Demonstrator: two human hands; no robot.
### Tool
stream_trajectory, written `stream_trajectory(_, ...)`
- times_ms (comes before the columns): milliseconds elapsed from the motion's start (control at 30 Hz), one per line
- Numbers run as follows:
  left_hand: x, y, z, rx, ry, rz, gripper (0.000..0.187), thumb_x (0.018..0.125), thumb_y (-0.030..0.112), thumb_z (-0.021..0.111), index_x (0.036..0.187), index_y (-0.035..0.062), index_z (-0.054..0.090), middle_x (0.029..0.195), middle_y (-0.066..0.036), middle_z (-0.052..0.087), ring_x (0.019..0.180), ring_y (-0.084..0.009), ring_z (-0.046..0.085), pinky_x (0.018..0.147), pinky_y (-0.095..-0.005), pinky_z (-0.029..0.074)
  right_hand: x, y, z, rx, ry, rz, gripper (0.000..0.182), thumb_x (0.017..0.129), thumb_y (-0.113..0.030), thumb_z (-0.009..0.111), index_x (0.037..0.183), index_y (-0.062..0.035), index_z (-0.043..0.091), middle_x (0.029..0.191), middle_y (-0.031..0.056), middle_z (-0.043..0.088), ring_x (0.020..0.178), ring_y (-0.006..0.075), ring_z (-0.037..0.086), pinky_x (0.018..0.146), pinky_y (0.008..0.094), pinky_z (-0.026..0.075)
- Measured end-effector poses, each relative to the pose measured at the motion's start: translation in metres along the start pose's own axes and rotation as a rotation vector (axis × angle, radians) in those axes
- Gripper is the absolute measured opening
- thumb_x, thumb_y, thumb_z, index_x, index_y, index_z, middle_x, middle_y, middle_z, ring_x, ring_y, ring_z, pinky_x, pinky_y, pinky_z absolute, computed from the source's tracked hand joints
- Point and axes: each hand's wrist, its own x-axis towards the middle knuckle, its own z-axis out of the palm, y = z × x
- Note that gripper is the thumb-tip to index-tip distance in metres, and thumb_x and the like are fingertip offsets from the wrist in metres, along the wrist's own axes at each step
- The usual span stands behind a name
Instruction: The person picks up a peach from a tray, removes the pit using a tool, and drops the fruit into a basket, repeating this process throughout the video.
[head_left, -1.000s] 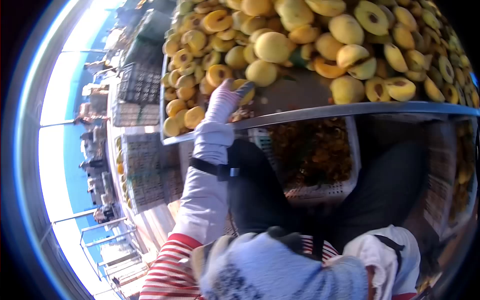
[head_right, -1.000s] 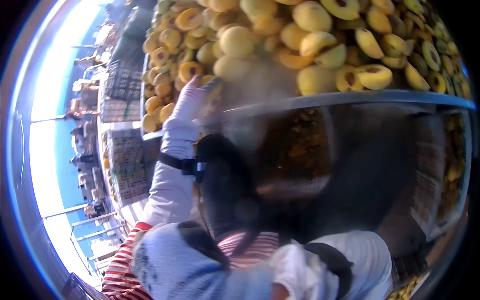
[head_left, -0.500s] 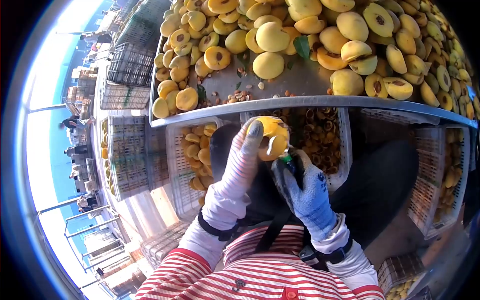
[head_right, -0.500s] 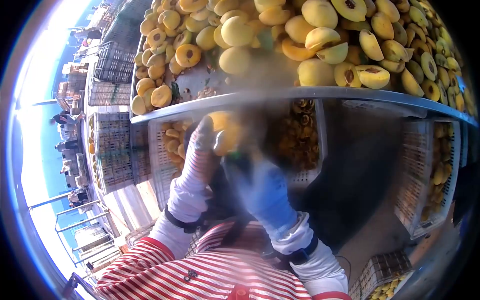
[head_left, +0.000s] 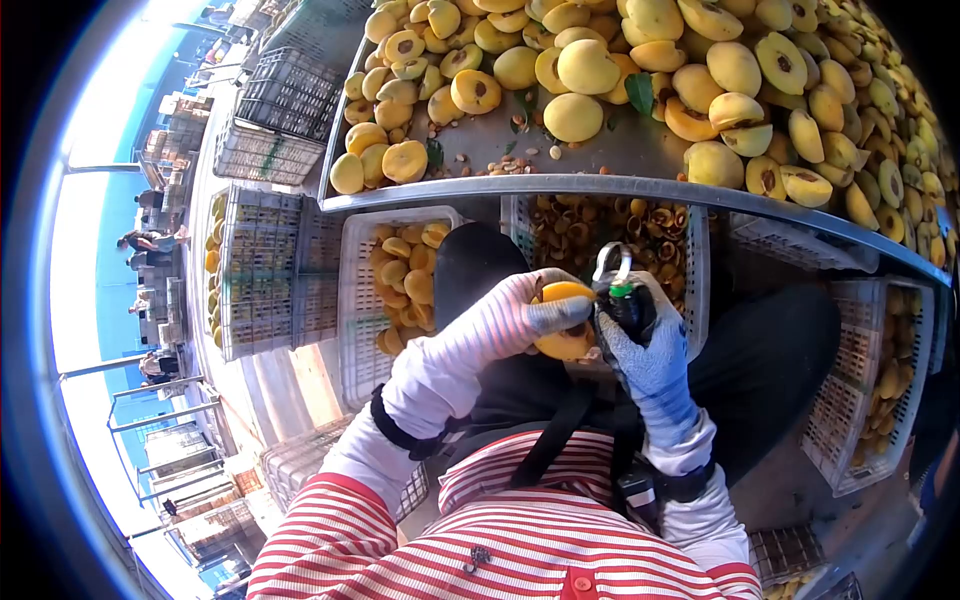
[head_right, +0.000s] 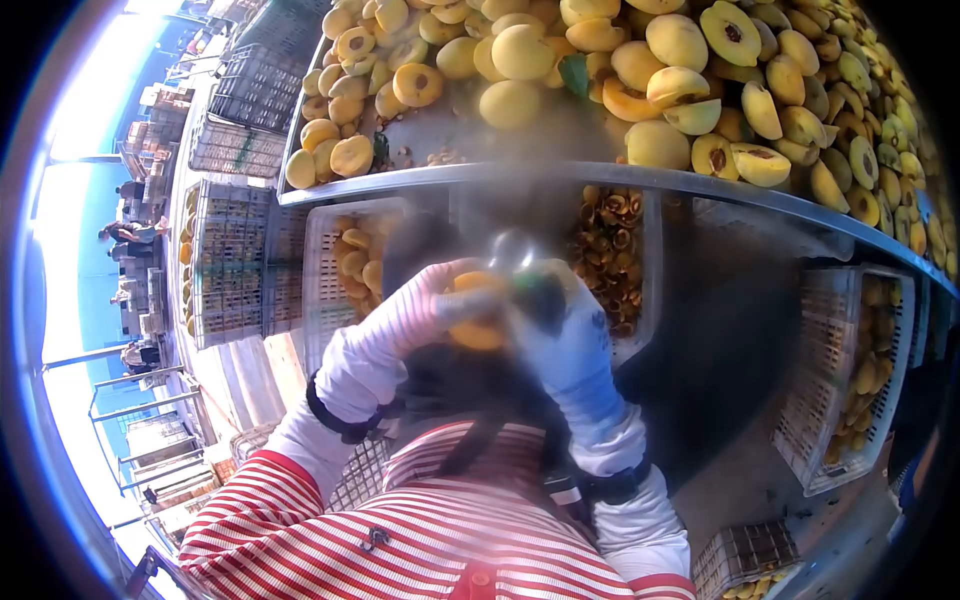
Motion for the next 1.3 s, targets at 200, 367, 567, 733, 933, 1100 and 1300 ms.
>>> stream_trajectory(200,0.005,-0.022,0.027,-0.408,0.261,0.349,0.037,0.086,0.029,0.061,0.108,0.0013,0.052,0.095,-0.008,0.060,0.083,-0.0116,0.059,0.076,-0.0247,0.049,-0.039,-0.010,0.014,-0.220,0.042,-0.097,0.026,0.090,-0.014,0.051,0.106,0.0064,0.050,0.083,0.0169,0.059,0.073,0.0254,0.061,0.063,0.0305,0.047)
stream_trajectory(367,0.006,-0.029,0.050,-0.424,0.429,0.462,0.034,0.087,0.026,0.060,0.109,0.0010,0.052,0.094,-0.008,0.060,0.083,-0.0119,0.058,0.074,-0.0235,0.049,-0.043,-0.008,0.019,-0.311,0.044,-0.026,0.038,0.088,-0.016,0.054,0.114,0.0105,0.047,0.087,0.0229,0.057,0.075,0.0340,0.058,0.065,0.0380,0.046)
stream_trajectory(567,0.005,-0.028,0.055,-0.363,0.465,0.457,0.027,0.088,0.021,0.058,0.106,0.0017,0.054,0.092,-0.008,0.060,0.082,-0.0113,0.058,0.074,-0.0233,0.049,-0.054,0.014,0.024,-0.294,0.103,-0.163,0.037,0.090,-0.015,0.051,0.119,0.0071,0.045,0.097,0.0234,0.055,0.087,0.0345,0.056,0.075,0.0381,0.045)
stream_trajectory(733,-0.001,-0.024,0.051,-0.362,0.362,0.423,0.020,0.086,0.020,0.061,0.097,0.0042,0.054,0.084,-0.003,0.059,0.075,-0.0094,0.055,0.069,-0.0242,0.048,-0.083,0.080,0.013,-0.613,-0.034,-0.316,0.038,0.091,-0.012,0.047,0.123,0.0069,0.042,0.111,0.0272,0.052,0.099,0.0379,0.054,0.085,0.0399,0.045)
stream_trajectory(933,0.014,-0.037,0.067,-0.370,0.451,0.615,0.033,0.087,0.030,0.058,0.108,0.0060,0.051,0.090,-0.005,0.058,0.079,-0.0103,0.055,0.072,-0.0218,0.047,-0.050,0.018,0.029,-1.130,0.219,-0.658,0.037,0.089,-0.012,0.052,0.117,0.0099,0.042,0.110,0.0233,0.050,0.098,0.0370,0.055,0.084,0.0415,0.050)
stream_trajectory(1100,0.012,-0.030,0.054,-0.373,0.364,0.542,0.034,0.087,0.034,0.057,0.103,0.0049,0.051,0.086,-0.005,0.057,0.074,-0.0107,0.055,0.069,-0.0238,0.048,-0.050,0.039,0.025,-1.133,0.154,-0.718,0.042,0.091,-0.017,0.050,0.122,0.0086,0.037,0.112,0.0229,0.050,0.100,0.0356,0.055,0.087,0.0415,0.049)
stream_trajectory(1300,0.004,-0.024,0.047,-0.056,0.362,0.530,0.034,0.088,0.035,0.056,0.099,0.0032,0.051,0.082,-0.006,0.058,0.072,-0.0113,0.055,0.066,-0.0243,0.048,-0.064,0.079,0.012,-1.078,0.037,-0.650,0.046,0.092,-0.024,0.047,0.126,0.0049,0.035,0.115,0.0219,0.049,0.107,0.0336,0.052,0.091,0.0421,0.046)
